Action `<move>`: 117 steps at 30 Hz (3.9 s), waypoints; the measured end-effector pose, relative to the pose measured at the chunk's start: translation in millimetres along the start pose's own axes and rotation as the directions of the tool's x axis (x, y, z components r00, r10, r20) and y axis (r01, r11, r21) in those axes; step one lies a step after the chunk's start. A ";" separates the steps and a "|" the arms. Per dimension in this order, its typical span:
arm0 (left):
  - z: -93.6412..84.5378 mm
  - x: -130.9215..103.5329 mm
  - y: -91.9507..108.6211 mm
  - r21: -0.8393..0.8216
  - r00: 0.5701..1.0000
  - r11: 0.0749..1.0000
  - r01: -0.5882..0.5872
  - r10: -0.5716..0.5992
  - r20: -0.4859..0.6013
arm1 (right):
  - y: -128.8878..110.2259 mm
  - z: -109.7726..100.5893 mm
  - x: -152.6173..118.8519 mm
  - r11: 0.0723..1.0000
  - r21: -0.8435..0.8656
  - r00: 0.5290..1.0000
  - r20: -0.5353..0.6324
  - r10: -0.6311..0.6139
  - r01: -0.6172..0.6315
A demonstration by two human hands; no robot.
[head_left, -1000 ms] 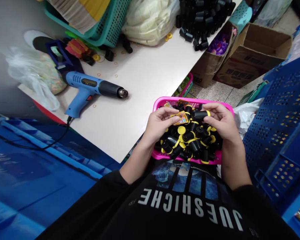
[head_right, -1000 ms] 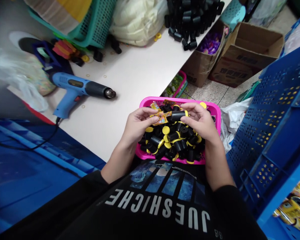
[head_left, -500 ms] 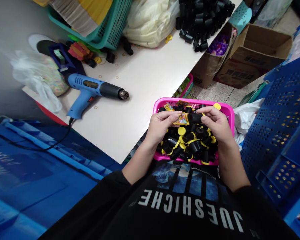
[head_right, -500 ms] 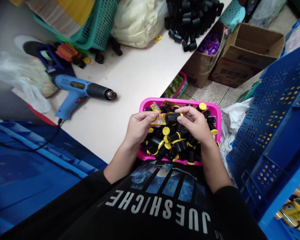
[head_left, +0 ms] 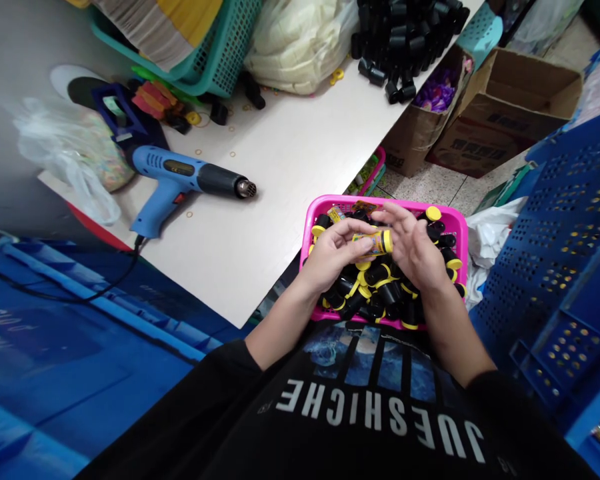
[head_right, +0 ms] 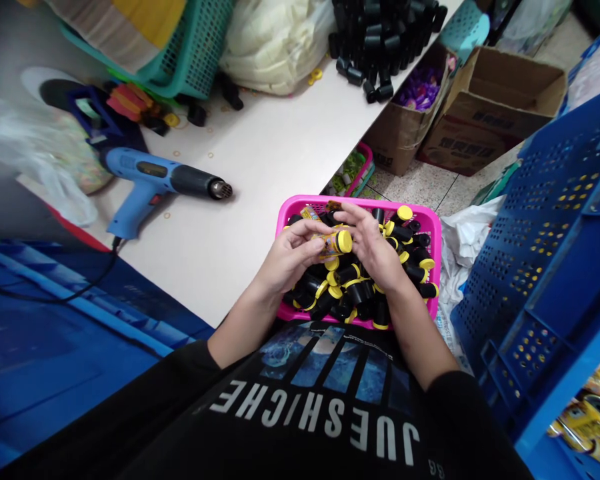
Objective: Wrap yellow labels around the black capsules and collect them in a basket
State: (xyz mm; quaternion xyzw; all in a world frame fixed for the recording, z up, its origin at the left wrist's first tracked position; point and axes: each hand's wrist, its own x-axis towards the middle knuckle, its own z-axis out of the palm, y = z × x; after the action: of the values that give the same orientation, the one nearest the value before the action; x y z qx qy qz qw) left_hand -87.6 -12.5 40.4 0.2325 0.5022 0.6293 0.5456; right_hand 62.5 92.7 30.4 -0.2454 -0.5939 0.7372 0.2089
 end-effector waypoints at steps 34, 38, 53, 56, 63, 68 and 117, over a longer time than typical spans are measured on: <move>-45.7 19.3 11.6 0.588 0.893 0.754 -0.294 0.436 -0.112 | -25.8 -26.7 32.1 0.817 -0.560 0.987 0.010 -0.160 0.138; -70.1 42.8 -0.8 0.916 0.916 0.375 -0.144 0.401 -0.021 | -16.0 -29.1 50.0 0.460 -0.872 0.987 0.143 -0.079 0.163; -74.7 38.5 -10.6 0.934 0.950 0.329 -0.136 0.312 0.029 | 7.1 -24.0 43.4 0.212 -0.927 0.941 0.331 0.065 0.311; -72.3 29.2 -4.3 0.930 0.936 0.344 -0.131 0.353 0.002 | 7.7 -24.6 42.6 0.215 -0.891 0.902 0.425 0.079 0.401; -25.3 23.9 12.6 0.349 0.989 0.934 -0.078 0.116 -0.091 | -18.3 -29.6 29.3 0.359 -0.818 0.851 0.269 -0.452 0.449; -5.3 29.0 16.9 0.082 0.995 0.991 -0.102 0.100 0.028 | -22.0 -18.5 19.1 0.631 -0.617 0.849 0.120 -0.515 0.470; -15.4 -1.9 12.2 0.115 0.990 0.984 -0.139 0.141 -0.011 | -18.1 -12.0 6.5 0.785 -0.501 0.925 0.100 -0.367 0.365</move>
State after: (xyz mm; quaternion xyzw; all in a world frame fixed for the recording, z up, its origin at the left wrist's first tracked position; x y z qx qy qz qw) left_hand -105.6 -18.8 45.8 0.2921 0.5250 0.6386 0.4808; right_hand 64.9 109.6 45.3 -0.1733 -0.8034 0.4984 0.2760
